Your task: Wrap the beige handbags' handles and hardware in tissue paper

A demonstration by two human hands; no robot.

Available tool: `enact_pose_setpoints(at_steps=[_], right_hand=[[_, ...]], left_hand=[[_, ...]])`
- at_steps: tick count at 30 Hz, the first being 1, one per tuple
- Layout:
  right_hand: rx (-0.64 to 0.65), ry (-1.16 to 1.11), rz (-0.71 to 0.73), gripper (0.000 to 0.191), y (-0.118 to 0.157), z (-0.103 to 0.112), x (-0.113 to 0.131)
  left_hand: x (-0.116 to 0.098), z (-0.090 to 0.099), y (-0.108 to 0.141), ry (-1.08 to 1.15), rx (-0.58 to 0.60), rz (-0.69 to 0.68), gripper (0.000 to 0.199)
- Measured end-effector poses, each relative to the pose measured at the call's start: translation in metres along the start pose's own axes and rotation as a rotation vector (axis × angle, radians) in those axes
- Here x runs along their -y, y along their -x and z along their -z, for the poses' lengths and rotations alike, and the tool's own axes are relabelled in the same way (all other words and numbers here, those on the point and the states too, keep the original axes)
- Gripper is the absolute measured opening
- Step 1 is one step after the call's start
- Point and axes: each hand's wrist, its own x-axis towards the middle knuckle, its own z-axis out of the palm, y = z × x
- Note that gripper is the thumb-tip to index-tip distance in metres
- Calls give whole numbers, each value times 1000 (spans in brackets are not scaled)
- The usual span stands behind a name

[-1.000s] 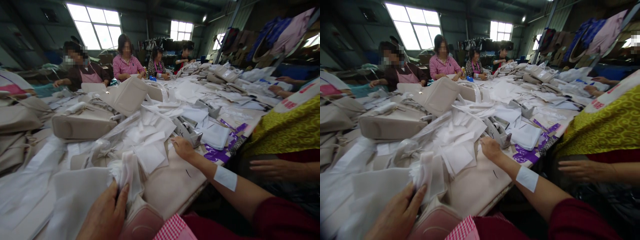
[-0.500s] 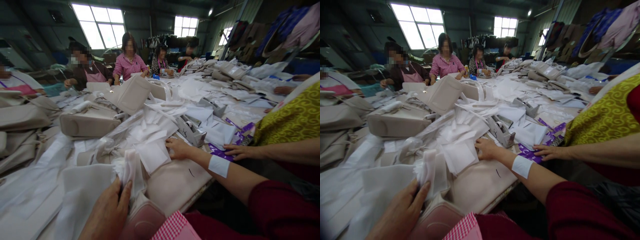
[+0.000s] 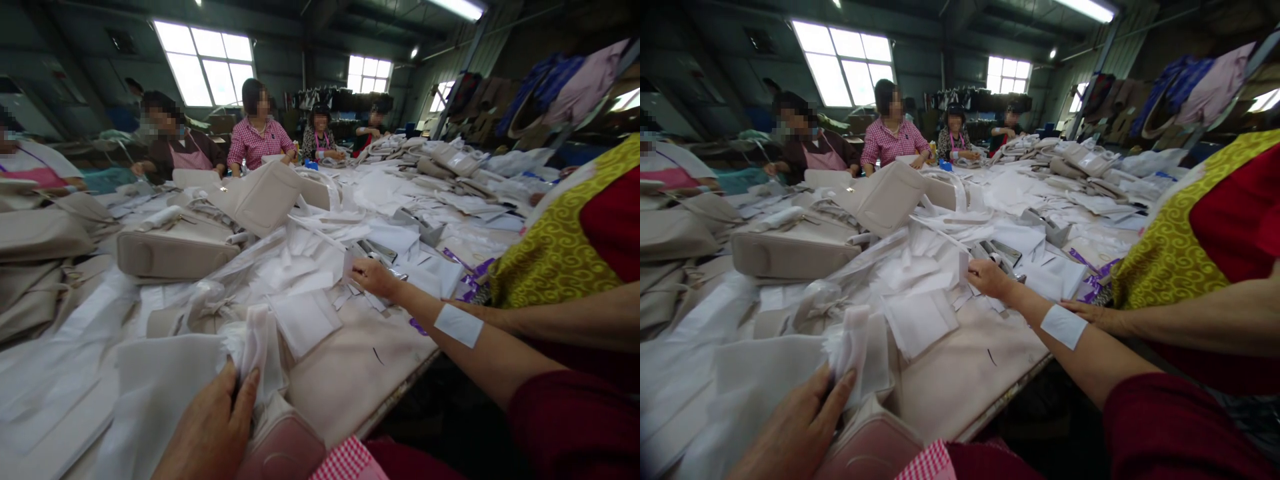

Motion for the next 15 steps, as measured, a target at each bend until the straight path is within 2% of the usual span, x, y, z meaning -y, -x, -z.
enact_pose_setpoints(at_steps=[3, 7, 9, 11, 15], right_hand=[[-15, -150, -67, 25, -2, 3, 19], [35, -693, -212, 17, -3, -7, 48], [73, -849, -244, 18, -2, -14, 58], [107, -860, -264, 24, 3, -18, 61], [184, -705, -312, 30, 25, -21, 56]], left_hand=[[2, -2, 0, 7, -20, -8, 36], [3, -2, 3, 15, -53, 12, 42], [0, 0, 5, 19, -42, 20, 42], [-3, 3, 7, 23, -16, 24, 39], [-7, 6, 9, 21, -8, 12, 34]])
